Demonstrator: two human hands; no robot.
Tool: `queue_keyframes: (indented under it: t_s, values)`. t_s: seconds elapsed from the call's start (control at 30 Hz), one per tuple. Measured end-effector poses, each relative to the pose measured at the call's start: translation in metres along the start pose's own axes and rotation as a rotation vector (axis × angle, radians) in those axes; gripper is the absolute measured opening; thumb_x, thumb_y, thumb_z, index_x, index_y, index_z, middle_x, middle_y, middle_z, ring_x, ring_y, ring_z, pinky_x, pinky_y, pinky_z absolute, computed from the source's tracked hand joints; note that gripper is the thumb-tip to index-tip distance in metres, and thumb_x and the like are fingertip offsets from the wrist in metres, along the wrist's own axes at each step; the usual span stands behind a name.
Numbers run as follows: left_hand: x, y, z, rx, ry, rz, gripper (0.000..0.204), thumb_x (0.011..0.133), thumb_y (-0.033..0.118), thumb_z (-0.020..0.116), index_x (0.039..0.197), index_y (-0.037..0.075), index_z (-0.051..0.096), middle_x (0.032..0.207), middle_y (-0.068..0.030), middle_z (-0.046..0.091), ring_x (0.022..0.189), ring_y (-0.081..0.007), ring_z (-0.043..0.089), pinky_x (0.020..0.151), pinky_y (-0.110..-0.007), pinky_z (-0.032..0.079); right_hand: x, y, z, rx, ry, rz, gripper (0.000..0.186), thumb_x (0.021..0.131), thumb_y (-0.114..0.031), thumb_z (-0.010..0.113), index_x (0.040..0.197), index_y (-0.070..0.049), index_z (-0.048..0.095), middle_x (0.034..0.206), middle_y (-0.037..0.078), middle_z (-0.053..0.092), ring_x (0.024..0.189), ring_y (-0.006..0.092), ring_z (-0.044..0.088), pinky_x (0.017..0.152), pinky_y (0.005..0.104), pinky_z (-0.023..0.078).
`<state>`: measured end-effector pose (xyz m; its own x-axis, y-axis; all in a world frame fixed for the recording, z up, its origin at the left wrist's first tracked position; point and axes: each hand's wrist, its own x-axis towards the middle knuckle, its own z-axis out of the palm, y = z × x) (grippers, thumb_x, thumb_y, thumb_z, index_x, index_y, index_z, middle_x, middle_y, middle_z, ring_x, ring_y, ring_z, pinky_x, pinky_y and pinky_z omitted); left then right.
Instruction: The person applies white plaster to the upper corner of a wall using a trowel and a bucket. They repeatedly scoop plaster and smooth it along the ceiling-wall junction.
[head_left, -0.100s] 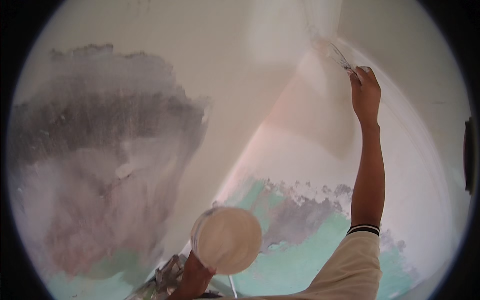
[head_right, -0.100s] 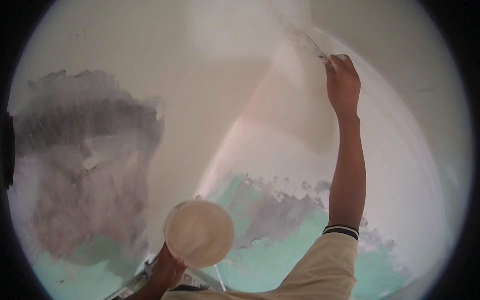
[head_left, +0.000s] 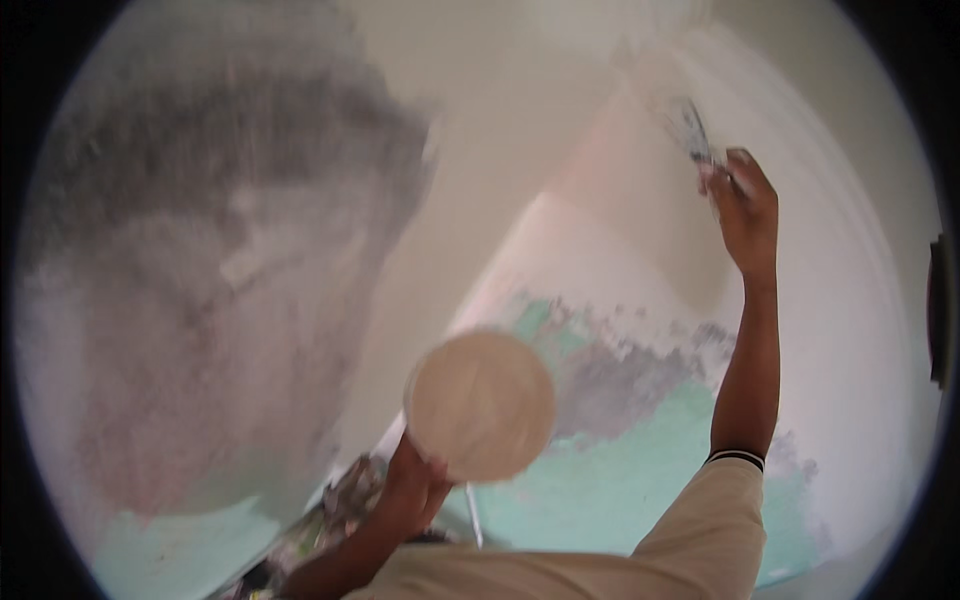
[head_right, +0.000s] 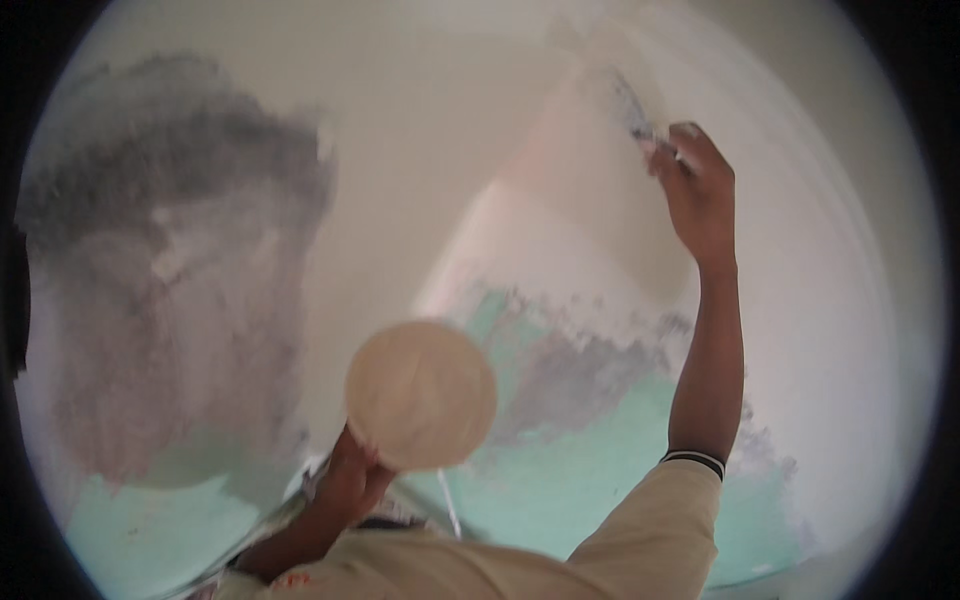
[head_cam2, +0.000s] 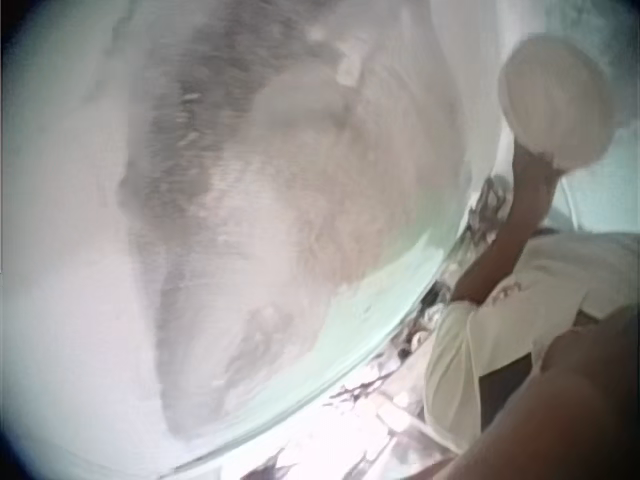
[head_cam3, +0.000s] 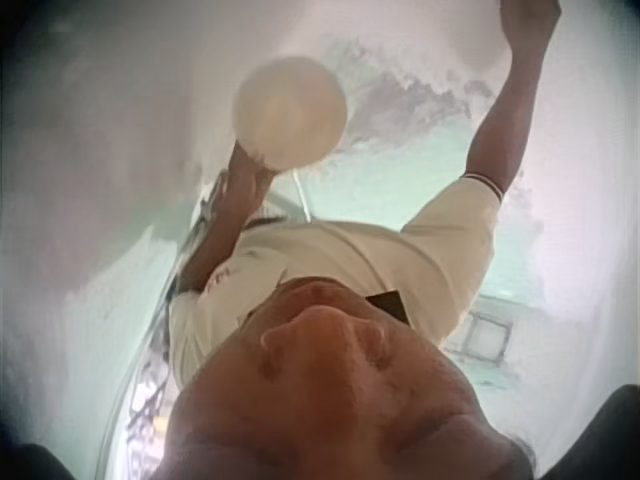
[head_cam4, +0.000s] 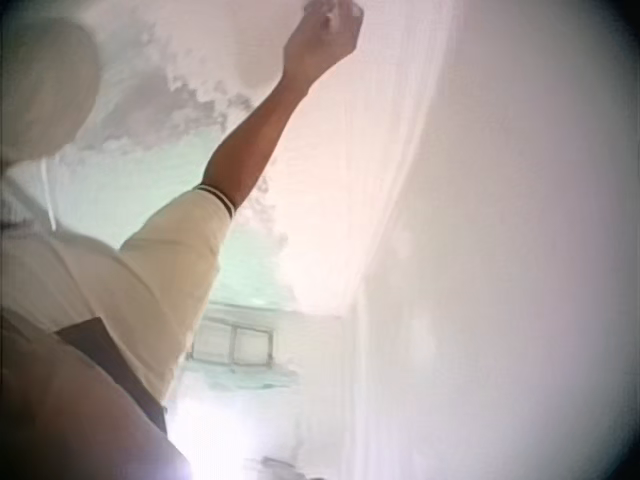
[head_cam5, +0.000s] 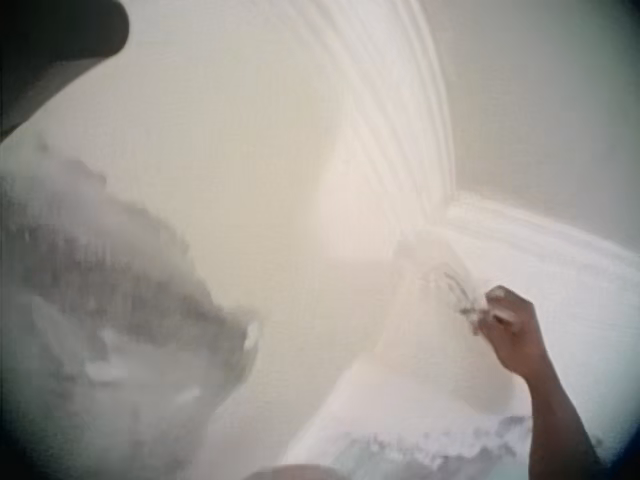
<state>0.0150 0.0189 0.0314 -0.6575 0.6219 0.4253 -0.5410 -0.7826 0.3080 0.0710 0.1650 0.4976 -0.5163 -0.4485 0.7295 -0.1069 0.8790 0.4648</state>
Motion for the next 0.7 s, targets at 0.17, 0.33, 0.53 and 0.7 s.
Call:
queue_keyframes:
  t_s: [0.17, 0.33, 0.53, 0.7]
  values:
    - [-0.021, 0.081, 0.049, -0.104, -0.093, -0.053, 0.083, 0.093, 0.024, 0.074, 0.157, 0.008, 0.023, 0.153, -0.0153, 0.042, 0.140, -0.0323, 0.048, 0.109, -0.054, 0.050, -0.144, -0.101, 0.007, 0.126, -0.237, 0.219, 0.027, 0.081, -0.004, 0.082, 0.106, -0.005, 0.072, 0.104, 0.009, 0.067, 0.098, 0.0238, 0.069, 0.076, 0.0325, 0.059]
    - [-0.179, 0.118, 0.033, 0.176, 0.259, -0.050, 0.082, 0.091, 0.019, 0.074, 0.155, 0.007, 0.025, 0.150, -0.0158, 0.045, 0.137, -0.0313, 0.051, 0.110, -0.051, 0.049, -0.305, -0.240, 0.025, 0.265, -0.461, 0.196, 0.019, 0.077, -0.004, 0.080, 0.093, -0.002, 0.070, 0.101, 0.013, 0.069, 0.095, 0.0321, 0.067, 0.078, 0.0435, 0.054]
    - [-0.180, 0.092, 0.034, 0.461, 0.368, 0.019, 0.085, 0.085, 0.008, 0.078, 0.152, 0.002, 0.028, 0.148, -0.0165, 0.046, 0.134, -0.0281, 0.053, 0.114, -0.042, 0.043, -0.312, -0.238, 0.020, 0.315, -0.469, 0.238, 0.014, 0.078, -0.006, 0.078, 0.091, -0.008, 0.072, 0.092, 0.008, 0.064, 0.086, 0.0265, 0.066, 0.074, 0.0386, 0.054]
    - [-0.161, 0.087, 0.021, 1.019, 0.211, -0.003, 0.092, 0.079, 0.006, 0.085, 0.150, -0.003, 0.027, 0.147, -0.0176, 0.046, 0.136, -0.0278, 0.051, 0.113, -0.042, 0.044, -0.287, -0.228, 0.044, 0.155, -0.568, 0.106, 0.014, 0.076, -0.010, 0.075, 0.090, -0.008, 0.073, 0.098, 0.010, 0.065, 0.089, 0.0270, 0.065, 0.073, 0.0370, 0.053]
